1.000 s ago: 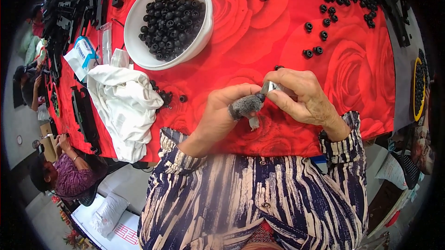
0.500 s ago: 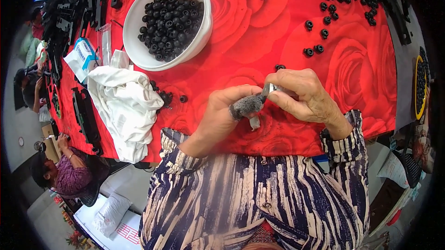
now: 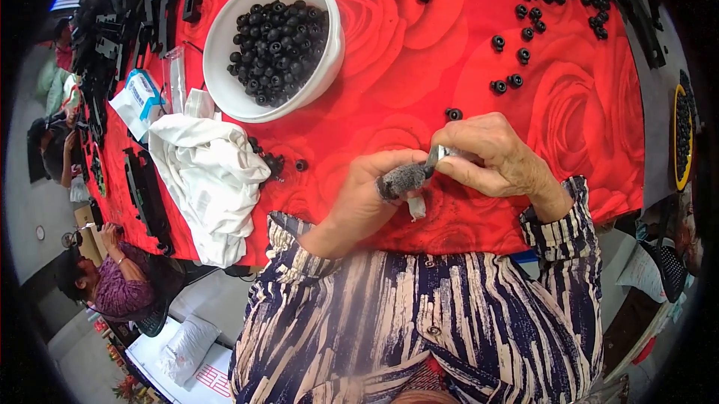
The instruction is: The person trims small plastic components using a blade, wipes them with a cloth, and picks up components from a bowl and the table to trim them.
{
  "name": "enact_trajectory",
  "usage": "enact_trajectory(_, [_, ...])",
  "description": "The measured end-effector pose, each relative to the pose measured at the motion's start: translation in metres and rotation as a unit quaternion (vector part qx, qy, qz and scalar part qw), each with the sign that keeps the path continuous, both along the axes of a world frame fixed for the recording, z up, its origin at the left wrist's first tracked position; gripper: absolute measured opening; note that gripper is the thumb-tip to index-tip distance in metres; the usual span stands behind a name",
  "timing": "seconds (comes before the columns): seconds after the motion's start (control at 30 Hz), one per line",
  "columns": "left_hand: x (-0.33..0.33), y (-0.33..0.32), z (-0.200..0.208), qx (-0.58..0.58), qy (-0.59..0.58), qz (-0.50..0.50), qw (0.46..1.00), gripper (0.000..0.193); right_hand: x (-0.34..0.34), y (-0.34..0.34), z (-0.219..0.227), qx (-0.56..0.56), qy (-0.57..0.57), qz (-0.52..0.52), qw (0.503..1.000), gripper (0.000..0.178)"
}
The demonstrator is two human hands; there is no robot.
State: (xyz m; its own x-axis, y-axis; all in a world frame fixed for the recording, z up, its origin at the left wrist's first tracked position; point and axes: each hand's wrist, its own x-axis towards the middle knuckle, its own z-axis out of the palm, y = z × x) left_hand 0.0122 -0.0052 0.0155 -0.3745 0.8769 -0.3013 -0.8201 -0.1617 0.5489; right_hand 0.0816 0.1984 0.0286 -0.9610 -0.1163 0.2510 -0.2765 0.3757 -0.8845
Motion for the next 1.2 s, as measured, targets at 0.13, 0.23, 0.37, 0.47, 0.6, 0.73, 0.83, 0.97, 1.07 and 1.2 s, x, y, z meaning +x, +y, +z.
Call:
enact_trajectory(0.13, [0.007, 0.0, 0.002, 0.002, -0.015, 0.01, 1.0, 0.027, 0.007, 0.0, -0.001, 0.004, -0.019, 0.027, 0.999, 0.015])
enact_trajectory(0.23, [0.003, 0.0, 0.003, -0.03, 0.006, 0.024, 0.999, 0.026, 0.008, -0.003, 0.009, 0.064, 0.033, 0.043, 0.996, 0.013])
enact_trajectory(0.37, [-0.007, 0.002, 0.002, -0.003, -0.027, 0.066, 0.997, 0.025, 0.014, -0.017, 0.011, 0.058, 0.048, 0.084, 0.994, 0.015])
enact_trajectory(0.47, [-0.002, 0.002, -0.002, -0.014, -0.025, 0.055, 0.998, 0.025, 0.01, -0.012, 0.02, -0.084, 0.021, 0.01, 0.996, 0.019])
enact_trajectory(0.6, [-0.003, 0.005, 0.008, -0.014, -0.072, 0.024, 0.997, 0.025, 0.007, -0.017, 0.017, -0.02, 0.059, -0.075, 0.995, 0.026])
enact_trajectory(0.73, [0.001, 0.009, 0.006, -0.021, -0.102, -0.014, 0.994, 0.022, 0.007, -0.019, 0.008, 0.033, 0.11, -0.079, 0.99, 0.035])
enact_trajectory(0.83, [0.001, 0.008, 0.004, -0.002, -0.122, -0.037, 0.992, 0.021, 0.009, -0.021, 0.005, 0.08, 0.158, -0.08, 0.981, 0.039])
enact_trajectory(0.97, [-0.001, 0.009, 0.002, 0.015, -0.142, -0.056, 0.988, 0.018, 0.011, -0.025, 0.0, 0.098, 0.188, -0.095, 0.973, 0.039])
enact_trajectory(1.07, [0.002, 0.006, -0.003, 0.008, -0.132, -0.042, 0.99, 0.018, 0.012, -0.026, 0.001, 0.124, 0.21, -0.1, 0.965, 0.038])
enact_trajectory(1.2, [0.005, 0.007, -0.002, -0.044, -0.094, 0.039, 0.994, 0.019, 0.008, -0.023, -0.001, 0.105, 0.204, -0.107, 0.967, 0.024])
